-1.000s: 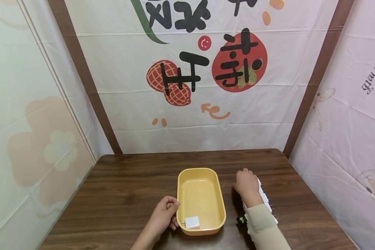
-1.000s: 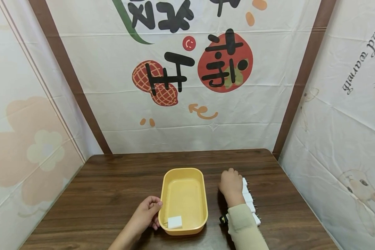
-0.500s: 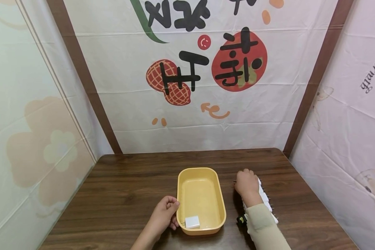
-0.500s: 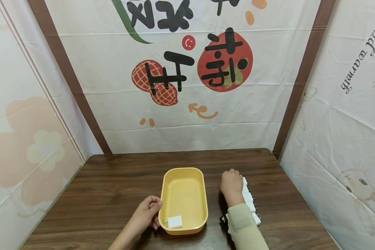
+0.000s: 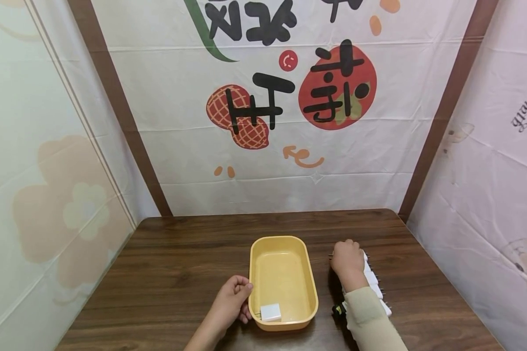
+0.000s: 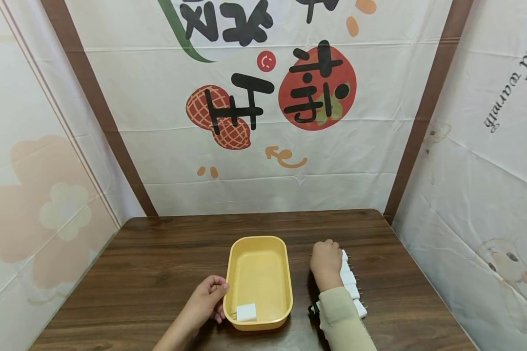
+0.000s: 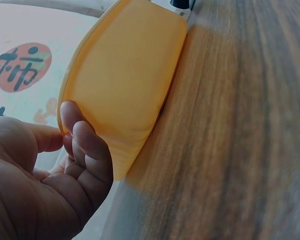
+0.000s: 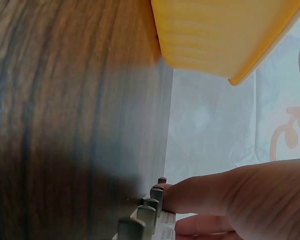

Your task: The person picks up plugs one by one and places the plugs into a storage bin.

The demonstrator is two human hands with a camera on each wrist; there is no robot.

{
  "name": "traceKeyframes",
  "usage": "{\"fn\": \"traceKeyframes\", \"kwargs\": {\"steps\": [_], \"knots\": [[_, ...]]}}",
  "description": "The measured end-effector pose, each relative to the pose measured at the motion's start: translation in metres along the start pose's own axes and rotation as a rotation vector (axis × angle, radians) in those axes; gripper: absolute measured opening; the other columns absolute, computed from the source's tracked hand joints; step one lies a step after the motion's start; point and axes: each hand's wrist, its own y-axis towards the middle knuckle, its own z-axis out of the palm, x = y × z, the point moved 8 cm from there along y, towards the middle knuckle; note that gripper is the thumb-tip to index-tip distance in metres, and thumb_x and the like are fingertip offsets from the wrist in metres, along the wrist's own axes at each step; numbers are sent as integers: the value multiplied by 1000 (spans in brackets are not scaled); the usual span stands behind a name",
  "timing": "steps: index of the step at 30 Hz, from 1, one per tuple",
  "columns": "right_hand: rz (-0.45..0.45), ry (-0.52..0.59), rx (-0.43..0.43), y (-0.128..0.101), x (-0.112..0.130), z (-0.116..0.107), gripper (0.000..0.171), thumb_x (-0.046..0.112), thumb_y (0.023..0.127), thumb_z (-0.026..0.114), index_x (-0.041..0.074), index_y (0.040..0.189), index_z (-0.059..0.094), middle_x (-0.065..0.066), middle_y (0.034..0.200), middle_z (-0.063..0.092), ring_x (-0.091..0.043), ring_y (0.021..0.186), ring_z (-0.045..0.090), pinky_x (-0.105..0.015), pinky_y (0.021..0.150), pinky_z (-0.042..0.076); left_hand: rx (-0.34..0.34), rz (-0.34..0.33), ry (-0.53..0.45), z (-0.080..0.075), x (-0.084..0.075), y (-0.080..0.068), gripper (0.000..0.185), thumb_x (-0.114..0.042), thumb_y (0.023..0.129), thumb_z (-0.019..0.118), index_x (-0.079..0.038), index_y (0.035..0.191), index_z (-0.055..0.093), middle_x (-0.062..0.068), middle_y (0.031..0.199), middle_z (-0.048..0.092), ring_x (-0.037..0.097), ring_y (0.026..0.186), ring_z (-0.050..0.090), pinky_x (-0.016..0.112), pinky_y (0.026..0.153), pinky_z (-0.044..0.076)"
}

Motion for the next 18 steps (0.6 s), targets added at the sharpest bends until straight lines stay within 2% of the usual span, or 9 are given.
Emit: {"fn": "traceKeyframes", "kwargs": {"steps": [18], "knots": [[-37,17,-31,1,1,5,20,15,89,72,-5,92,74,-24,90,60,-45,90,59,-59,79,53,1,2,-5,0,-3,-3,30,-19,108,52,6,123,46,10,77,59,14,52,58,27,46,52]]}}
